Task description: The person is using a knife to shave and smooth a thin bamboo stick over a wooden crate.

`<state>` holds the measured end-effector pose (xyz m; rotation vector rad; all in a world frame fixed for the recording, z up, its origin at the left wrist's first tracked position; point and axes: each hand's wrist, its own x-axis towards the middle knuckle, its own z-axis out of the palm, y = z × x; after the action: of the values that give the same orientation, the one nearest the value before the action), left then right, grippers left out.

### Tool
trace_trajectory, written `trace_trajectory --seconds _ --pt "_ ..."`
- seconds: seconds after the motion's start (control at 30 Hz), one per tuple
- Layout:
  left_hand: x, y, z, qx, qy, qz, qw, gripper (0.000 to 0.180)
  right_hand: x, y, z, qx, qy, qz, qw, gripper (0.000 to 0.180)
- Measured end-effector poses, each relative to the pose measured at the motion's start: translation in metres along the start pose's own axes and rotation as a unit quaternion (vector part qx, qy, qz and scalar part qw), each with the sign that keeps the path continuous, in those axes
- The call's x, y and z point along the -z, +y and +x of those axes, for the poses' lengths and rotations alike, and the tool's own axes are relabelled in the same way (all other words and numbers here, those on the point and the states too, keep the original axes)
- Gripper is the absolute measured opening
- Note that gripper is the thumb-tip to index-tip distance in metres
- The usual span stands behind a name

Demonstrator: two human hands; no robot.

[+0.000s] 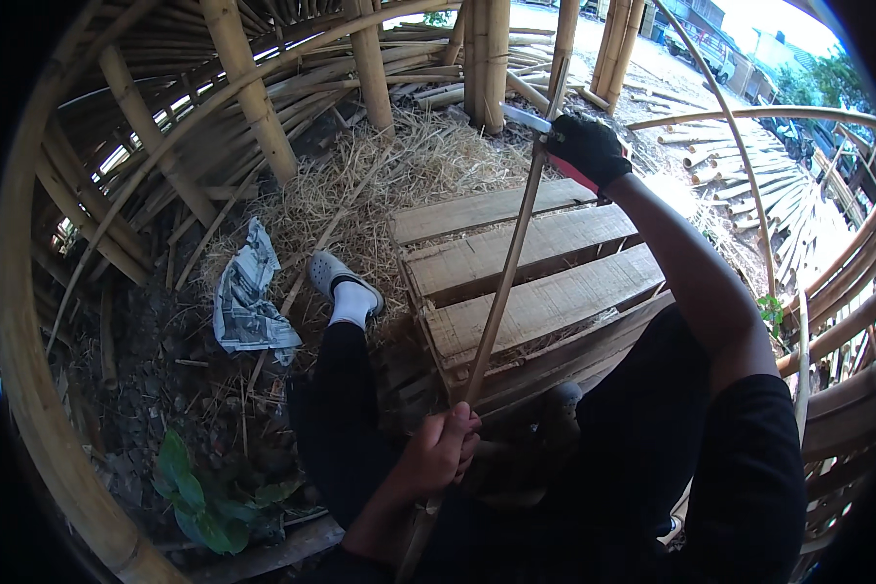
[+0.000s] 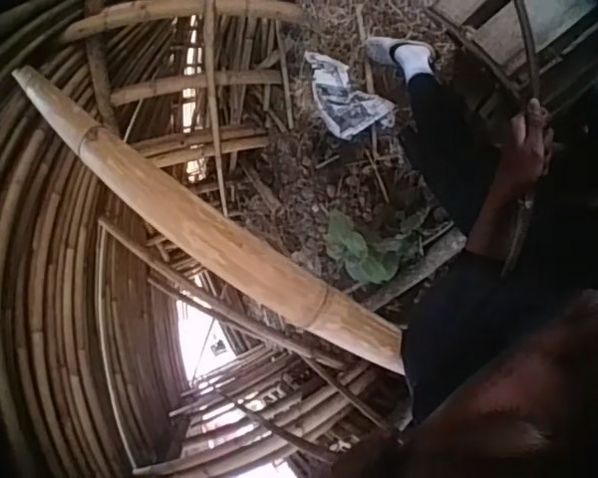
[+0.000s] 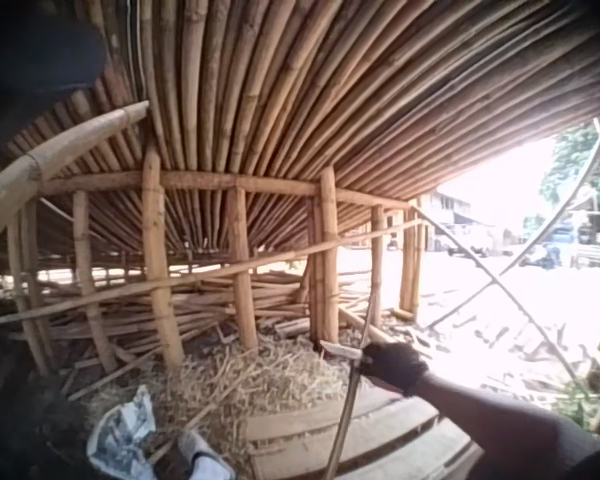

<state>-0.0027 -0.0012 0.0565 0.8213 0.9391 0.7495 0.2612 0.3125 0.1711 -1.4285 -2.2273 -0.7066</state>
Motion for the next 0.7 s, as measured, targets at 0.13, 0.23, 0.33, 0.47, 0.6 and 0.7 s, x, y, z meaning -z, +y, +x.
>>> trace_trajectory --seconds 0.13,0.23,0.33,0.47,0.6,0.7 --pt "0.000 -0.010 0.006 0.026 -0.023 -0.015 0.999 0.040 0.009 -0.014 0.005 -0.224 0.013 0.373 0.900 0.040" --pt "0.005 -0.010 0.004 0.010 -0.011 -0.012 1.000 0.041 0.016 -0.044 0.001 -0.140 0.056 0.584 0.797 0.038" --pt "0.010 -0.008 0.002 -0.013 0.017 -0.016 1.000 0.041 0.036 -0.050 -0.005 -0.163 -0.064 0.589 0.789 0.046" --pt "0.009 -0.004 -0.002 -0.036 0.034 -0.024 0.998 0.040 0.029 -0.057 -0.003 -0.183 -0.169 0.606 0.756 0.049" --pt "0.007 0.005 -0.013 -0.009 0.022 -0.072 0.997 0.041 -0.017 -0.038 0.007 0.097 0.078 0.319 0.940 0.035" --pt "0.008 0.006 -0.021 0.012 -0.005 -0.077 0.997 0.042 -0.001 -0.026 0.011 0.070 0.006 0.102 0.992 0.024"
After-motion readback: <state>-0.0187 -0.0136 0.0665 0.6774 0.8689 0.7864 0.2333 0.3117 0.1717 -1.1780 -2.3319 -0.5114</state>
